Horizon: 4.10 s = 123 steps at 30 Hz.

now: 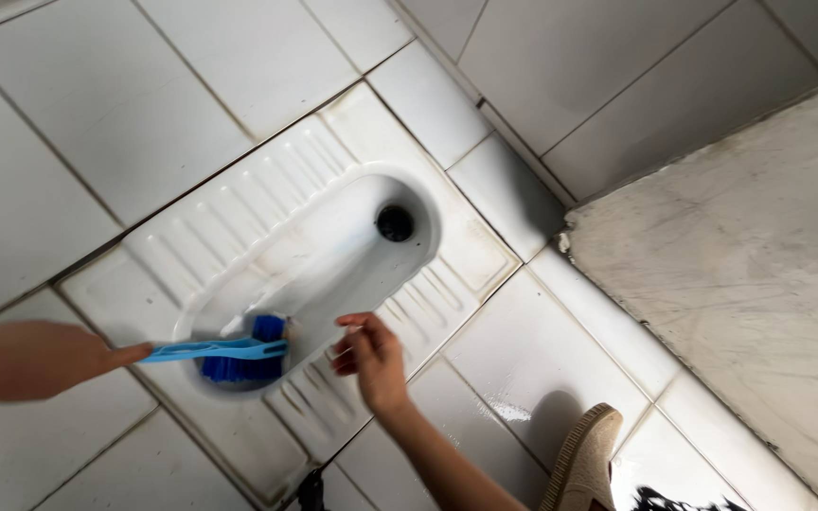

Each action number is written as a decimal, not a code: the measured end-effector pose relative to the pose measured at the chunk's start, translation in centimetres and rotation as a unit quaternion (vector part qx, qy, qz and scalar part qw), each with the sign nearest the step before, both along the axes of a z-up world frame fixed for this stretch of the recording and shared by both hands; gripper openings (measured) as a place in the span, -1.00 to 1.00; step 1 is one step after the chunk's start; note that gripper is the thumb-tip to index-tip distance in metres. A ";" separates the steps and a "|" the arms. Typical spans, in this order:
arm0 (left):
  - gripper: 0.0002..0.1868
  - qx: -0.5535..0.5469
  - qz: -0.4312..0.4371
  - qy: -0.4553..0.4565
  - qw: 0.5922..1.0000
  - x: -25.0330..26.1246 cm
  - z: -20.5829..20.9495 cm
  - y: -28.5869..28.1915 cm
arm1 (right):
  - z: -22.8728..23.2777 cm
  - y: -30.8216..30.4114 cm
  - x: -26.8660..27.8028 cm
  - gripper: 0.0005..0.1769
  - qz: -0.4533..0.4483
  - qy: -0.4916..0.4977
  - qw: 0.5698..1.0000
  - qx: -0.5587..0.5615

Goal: The person scrubs the interior of a squat toilet and the surrounding floor tiles using a long-handled brush.

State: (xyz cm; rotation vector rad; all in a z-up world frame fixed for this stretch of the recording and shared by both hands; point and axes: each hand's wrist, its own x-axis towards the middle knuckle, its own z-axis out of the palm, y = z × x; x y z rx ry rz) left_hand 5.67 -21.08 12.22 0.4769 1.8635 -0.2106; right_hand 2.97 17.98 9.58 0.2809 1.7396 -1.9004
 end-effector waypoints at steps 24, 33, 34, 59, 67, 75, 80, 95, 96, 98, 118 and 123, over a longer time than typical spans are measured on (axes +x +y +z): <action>-0.20 0.102 0.129 -0.039 0.986 4.9 -1.5 2.6 | 0.1 1.6 -0.8 -0.72 -0.012 0.025 0.999 0.043; -0.07 0.259 0.163 0.047 0.951 -2.6 -10.1 12.1 | 0.6 0.5 0.3 -0.72 0.009 0.030 0.999 0.037; -0.05 0.307 0.156 0.089 0.935 -5.1 -11.9 14.3 | 0.6 0.8 0.4 -0.72 0.002 0.029 0.999 0.036; -0.30 0.154 0.177 0.177 0.956 -13.7 -12.5 24.8 | 1.6 1.4 -0.3 -0.73 -0.002 0.061 0.997 0.057; -0.40 0.180 0.045 0.171 0.968 -10.3 -11.0 18.8 | 2.1 3.8 -0.6 -0.73 -0.021 0.072 0.995 0.066; -0.52 0.179 0.121 0.215 0.952 -11.1 -13.7 20.6 | 2.8 2.3 -0.3 -0.72 -0.025 0.065 0.997 0.039; -0.21 0.132 0.173 0.167 0.962 -15.0 -17.8 25.0 | 3.4 3.2 -0.5 -0.74 -0.014 0.081 0.996 0.041; 0.03 0.250 0.086 0.159 0.951 1.8 -10.6 9.6 | 2.2 2.3 1.1 -0.74 -0.009 0.059 0.998 0.006; -0.28 0.127 0.134 0.103 0.977 -0.2 -13.0 12.2 | 2.4 2.4 0.9 -0.74 -0.010 0.063 0.998 0.006; -0.30 0.155 0.471 0.128 0.859 -5.0 -17.1 19.0 | 2.6 2.7 0.9 -0.74 -0.005 0.076 0.997 0.006; 0.19 -0.140 0.128 0.185 0.964 2.4 0.9 16.9 | -1.8 -7.6 4.3 -0.61 0.032 -0.232 0.972 0.019; 0.13 -0.066 0.120 0.268 0.954 0.8 3.8 19.2 | -2.9 -9.6 2.3 -0.56 -0.040 -0.314 0.947 -0.059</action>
